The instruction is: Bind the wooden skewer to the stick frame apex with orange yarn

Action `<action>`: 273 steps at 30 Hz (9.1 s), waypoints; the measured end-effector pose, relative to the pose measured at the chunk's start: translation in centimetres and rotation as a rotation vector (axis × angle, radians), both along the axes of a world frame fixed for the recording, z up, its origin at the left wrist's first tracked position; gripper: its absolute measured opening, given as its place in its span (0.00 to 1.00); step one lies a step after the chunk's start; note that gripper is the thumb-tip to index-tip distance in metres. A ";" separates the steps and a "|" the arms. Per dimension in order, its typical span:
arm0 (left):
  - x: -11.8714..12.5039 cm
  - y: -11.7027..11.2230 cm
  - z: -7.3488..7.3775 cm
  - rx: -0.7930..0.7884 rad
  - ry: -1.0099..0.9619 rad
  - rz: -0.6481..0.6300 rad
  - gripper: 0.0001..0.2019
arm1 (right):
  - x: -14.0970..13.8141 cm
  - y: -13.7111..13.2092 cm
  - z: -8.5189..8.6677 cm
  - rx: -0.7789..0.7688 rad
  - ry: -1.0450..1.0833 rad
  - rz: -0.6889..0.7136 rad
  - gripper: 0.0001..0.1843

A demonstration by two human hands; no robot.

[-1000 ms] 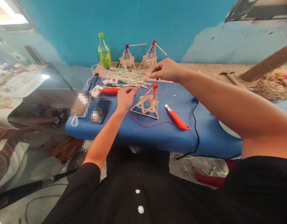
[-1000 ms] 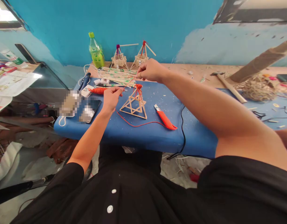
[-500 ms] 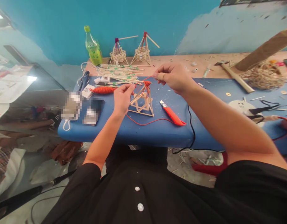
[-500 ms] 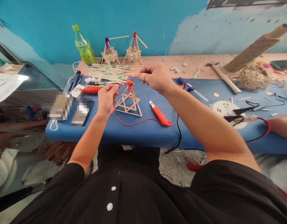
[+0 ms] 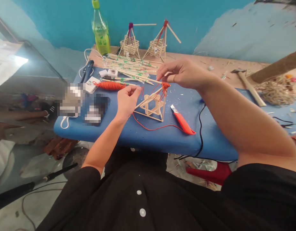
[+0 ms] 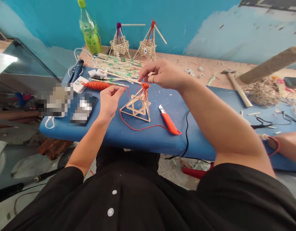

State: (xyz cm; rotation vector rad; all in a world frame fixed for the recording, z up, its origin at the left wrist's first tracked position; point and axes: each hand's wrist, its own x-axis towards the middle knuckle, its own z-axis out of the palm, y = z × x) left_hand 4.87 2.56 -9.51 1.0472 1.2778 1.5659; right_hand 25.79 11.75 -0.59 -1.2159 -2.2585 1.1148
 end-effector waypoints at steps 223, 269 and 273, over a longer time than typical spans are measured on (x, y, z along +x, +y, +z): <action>1.2 4.0 4.8 0.563 0.625 -0.435 0.42 | -2.3 -10.0 -5.1 0.474 0.693 -0.596 0.07; -0.8 2.8 3.6 0.742 0.741 -0.239 0.03 | 0.0 -12.6 -1.9 0.738 0.314 -0.564 0.08; -1.0 3.0 3.1 0.765 0.803 -0.157 0.03 | 0.4 -12.5 -2.3 0.722 0.275 -0.565 0.07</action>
